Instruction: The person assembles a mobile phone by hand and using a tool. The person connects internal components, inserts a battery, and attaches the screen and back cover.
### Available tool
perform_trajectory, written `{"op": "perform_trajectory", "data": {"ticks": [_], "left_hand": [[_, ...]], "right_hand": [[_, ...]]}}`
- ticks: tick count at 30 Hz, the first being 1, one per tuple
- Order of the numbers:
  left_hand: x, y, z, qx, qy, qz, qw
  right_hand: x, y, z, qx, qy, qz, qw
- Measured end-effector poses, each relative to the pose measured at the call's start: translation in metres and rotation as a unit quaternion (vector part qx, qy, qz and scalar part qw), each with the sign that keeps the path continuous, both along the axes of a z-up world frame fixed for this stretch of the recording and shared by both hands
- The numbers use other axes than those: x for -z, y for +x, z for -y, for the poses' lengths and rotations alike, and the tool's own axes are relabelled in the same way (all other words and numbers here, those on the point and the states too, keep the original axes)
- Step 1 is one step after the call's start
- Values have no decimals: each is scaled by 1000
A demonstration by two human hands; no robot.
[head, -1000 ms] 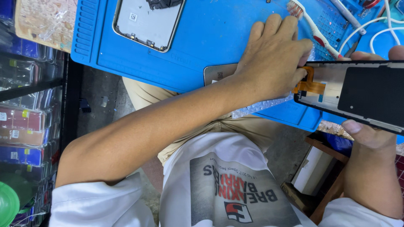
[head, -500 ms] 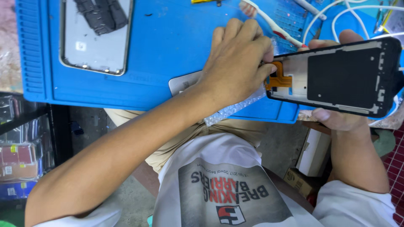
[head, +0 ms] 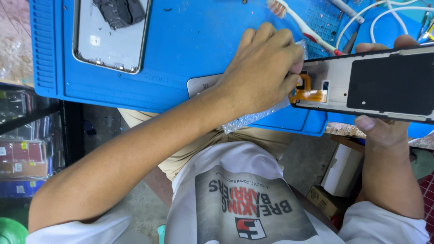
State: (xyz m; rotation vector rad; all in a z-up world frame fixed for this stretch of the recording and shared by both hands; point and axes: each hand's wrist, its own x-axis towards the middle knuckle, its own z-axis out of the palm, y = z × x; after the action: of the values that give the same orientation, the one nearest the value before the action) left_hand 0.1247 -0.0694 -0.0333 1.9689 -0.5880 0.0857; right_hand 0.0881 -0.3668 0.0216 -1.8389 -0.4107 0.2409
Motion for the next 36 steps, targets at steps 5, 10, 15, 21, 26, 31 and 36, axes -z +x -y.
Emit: {"op": "perform_trajectory", "data": {"ticks": [5, 10, 15, 21, 26, 31, 36], "left_hand": [[-9, -3, -11, 28, -7, 16, 999], [-20, 0, -15, 53, 7, 21, 998], [-22, 2, -15, 74, 9, 35, 997], [-20, 2, -16, 67, 28, 32, 997], [-22, 2, -17, 70, 19, 29, 997], [-21, 0, -17, 68, 28, 40, 996], [-18, -1, -16, 68, 25, 43, 996]], "right_hand": [[-8, 4, -18, -5, 19, -21, 1000], [-9, 9, -31, -21, 42, -7, 999], [-11, 10, -26, -28, 73, -26, 997], [-11, 9, -25, -13, 143, -65, 987], [-9, 9, -20, -3, 140, -66, 988], [-8, 9, -17, 20, 148, -51, 988], [-8, 10, -24, 57, 164, -46, 984]]}}
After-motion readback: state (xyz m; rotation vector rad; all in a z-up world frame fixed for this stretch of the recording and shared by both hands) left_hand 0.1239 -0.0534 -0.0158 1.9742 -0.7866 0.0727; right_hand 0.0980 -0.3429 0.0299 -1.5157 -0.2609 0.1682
